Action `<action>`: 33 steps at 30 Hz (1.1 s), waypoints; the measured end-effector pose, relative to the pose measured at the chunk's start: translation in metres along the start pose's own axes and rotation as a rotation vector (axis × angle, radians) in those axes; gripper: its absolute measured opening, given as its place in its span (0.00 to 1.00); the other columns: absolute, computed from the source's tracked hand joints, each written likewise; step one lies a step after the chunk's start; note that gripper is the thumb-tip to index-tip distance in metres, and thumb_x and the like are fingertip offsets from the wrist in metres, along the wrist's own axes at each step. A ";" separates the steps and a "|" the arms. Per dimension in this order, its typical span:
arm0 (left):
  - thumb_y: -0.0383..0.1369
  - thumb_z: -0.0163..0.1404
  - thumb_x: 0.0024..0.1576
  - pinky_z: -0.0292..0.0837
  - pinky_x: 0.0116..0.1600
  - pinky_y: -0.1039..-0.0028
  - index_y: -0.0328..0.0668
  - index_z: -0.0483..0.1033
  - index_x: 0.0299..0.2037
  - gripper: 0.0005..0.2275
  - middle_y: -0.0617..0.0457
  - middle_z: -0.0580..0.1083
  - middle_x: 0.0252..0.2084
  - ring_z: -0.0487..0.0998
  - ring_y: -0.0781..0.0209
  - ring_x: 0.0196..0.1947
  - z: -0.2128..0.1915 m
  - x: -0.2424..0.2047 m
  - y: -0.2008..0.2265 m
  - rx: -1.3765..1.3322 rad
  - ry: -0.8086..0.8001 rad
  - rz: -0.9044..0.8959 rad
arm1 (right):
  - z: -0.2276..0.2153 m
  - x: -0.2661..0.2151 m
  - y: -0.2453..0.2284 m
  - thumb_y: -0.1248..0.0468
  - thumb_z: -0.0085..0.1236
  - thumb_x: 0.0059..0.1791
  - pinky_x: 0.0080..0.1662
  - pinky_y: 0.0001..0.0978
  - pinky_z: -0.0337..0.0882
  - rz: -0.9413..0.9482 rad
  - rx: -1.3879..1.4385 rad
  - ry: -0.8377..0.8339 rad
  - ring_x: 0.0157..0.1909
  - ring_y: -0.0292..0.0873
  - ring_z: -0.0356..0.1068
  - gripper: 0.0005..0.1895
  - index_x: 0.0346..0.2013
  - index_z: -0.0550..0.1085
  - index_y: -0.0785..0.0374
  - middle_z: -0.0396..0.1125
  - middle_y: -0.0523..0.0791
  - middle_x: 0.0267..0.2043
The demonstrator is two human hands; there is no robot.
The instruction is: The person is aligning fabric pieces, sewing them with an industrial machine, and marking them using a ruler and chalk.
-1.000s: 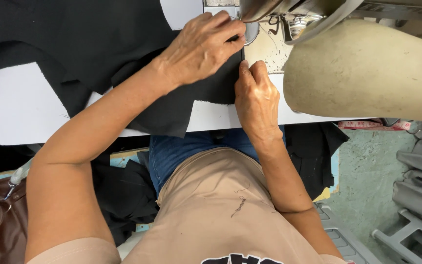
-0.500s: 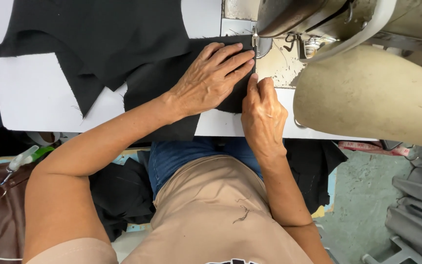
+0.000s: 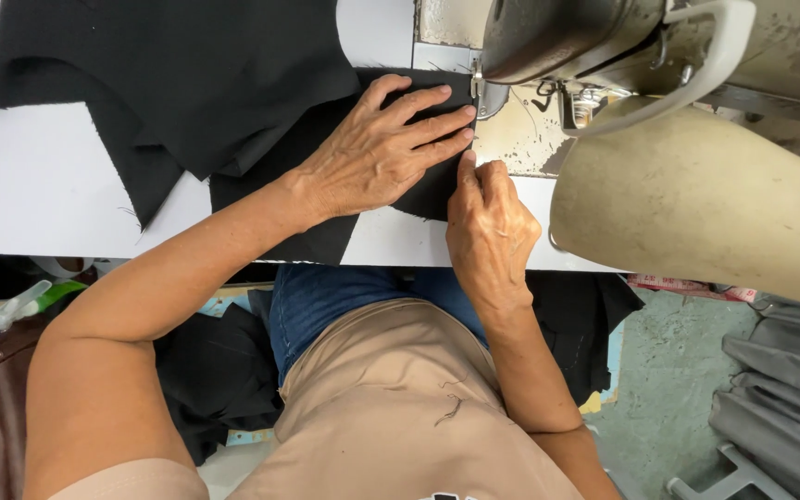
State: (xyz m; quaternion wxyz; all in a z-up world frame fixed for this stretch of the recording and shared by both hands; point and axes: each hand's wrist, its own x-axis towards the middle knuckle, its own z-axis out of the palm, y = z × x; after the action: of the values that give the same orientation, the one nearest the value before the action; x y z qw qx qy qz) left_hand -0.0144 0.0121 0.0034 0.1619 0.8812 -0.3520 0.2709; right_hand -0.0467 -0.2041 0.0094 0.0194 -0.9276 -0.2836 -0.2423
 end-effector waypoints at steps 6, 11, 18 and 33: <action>0.26 0.50 0.70 0.68 0.65 0.54 0.43 0.83 0.63 0.14 0.52 0.79 0.67 0.77 0.48 0.66 -0.002 -0.003 -0.003 0.007 -0.031 0.003 | -0.002 0.005 -0.002 0.74 0.61 0.56 0.23 0.30 0.60 -0.025 -0.004 0.024 0.31 0.40 0.68 0.13 0.55 0.79 0.64 0.64 0.41 0.39; 0.27 0.50 0.71 0.69 0.63 0.54 0.43 0.83 0.63 0.13 0.51 0.78 0.67 0.77 0.48 0.66 -0.001 -0.002 -0.004 0.006 -0.023 0.010 | 0.002 0.005 -0.001 0.73 0.60 0.57 0.22 0.33 0.60 -0.022 0.013 -0.003 0.30 0.41 0.67 0.14 0.58 0.78 0.66 0.62 0.42 0.38; 0.27 0.52 0.71 0.70 0.64 0.53 0.44 0.83 0.62 0.12 0.50 0.78 0.66 0.77 0.48 0.66 -0.001 0.003 -0.011 0.041 -0.060 0.021 | 0.010 0.009 0.003 0.74 0.60 0.57 0.20 0.31 0.58 -0.028 0.029 -0.002 0.28 0.40 0.63 0.13 0.57 0.78 0.66 0.60 0.42 0.38; 0.22 0.55 0.68 0.69 0.65 0.52 0.43 0.86 0.54 0.09 0.50 0.78 0.60 0.78 0.48 0.64 0.009 0.012 -0.029 0.005 0.004 0.017 | 0.027 0.030 0.012 0.72 0.58 0.59 0.19 0.33 0.61 0.019 0.065 -0.078 0.29 0.41 0.62 0.16 0.62 0.75 0.67 0.59 0.42 0.40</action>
State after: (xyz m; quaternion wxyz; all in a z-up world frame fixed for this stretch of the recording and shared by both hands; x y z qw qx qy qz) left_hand 0.0168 0.0218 0.0004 0.1579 0.8781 -0.3585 0.2749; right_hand -0.0063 -0.1938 0.0007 0.0405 -0.9379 -0.2830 -0.1964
